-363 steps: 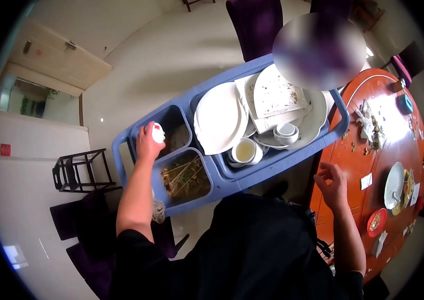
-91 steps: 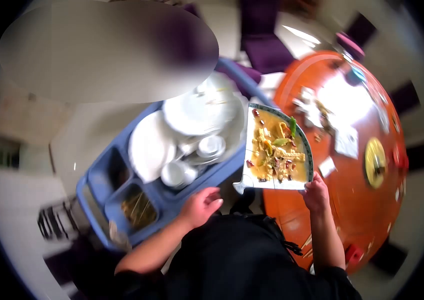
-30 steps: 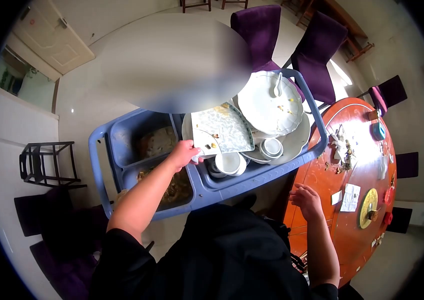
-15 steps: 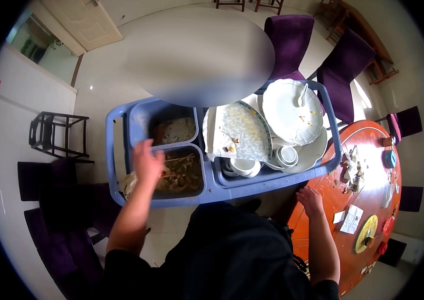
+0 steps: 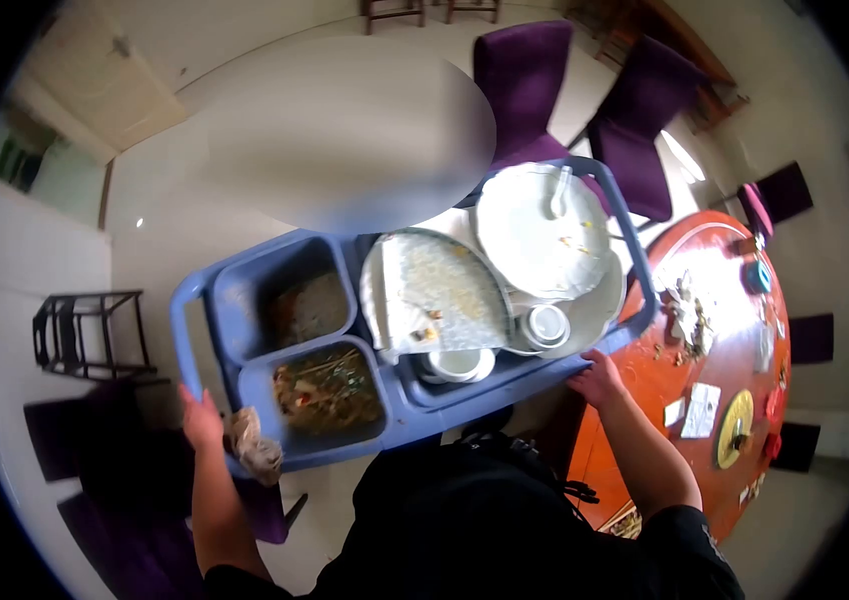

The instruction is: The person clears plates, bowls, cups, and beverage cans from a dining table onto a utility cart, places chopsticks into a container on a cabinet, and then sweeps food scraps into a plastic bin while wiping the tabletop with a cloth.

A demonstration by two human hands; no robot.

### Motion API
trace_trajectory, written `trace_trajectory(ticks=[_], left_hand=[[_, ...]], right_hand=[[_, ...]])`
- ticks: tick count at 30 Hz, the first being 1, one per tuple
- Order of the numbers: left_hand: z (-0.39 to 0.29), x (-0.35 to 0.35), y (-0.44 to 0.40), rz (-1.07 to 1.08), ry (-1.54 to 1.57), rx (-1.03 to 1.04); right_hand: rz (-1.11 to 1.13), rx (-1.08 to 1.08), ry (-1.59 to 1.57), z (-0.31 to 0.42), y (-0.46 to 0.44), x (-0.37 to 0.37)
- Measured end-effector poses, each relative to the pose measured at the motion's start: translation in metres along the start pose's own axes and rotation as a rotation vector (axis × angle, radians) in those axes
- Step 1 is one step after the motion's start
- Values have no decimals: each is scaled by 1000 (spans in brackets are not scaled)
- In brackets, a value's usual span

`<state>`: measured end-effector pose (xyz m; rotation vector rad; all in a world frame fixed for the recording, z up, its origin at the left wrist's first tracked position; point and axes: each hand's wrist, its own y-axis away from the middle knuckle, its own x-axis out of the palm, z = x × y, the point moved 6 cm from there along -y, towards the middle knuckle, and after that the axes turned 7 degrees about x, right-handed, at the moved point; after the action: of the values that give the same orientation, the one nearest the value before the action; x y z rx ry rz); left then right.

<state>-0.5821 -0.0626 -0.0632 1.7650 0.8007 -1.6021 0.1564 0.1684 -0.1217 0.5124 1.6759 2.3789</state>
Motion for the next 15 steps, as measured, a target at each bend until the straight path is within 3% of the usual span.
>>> trace_trajectory(ticks=[1,2,3,5,6,7,8,15], left_hand=[[26,8,7,-92,-13,58],[-59,10,-13,90,106,19],[-30,46,-20,-16,116,123],[-17,42,-28,60,163,38],[9,39,-27,-121,81,154],[34,50,-35,-76,170,173],[26,48,-35,-238,158,329],[77,46,7,28,-185,150]], right_hand=[[-5,39,40,4,-5,2],[-30,-19,-43,23,11,-29],[-19,-26,-57,35,9,-30],[-84,78,-139,20,-39,-36],[-51,84,-117,25,-29,-3],[38,96,-128,24,-47,0],[44,92,-133,27,-46,7],[166,125,-46,35,-51,85]])
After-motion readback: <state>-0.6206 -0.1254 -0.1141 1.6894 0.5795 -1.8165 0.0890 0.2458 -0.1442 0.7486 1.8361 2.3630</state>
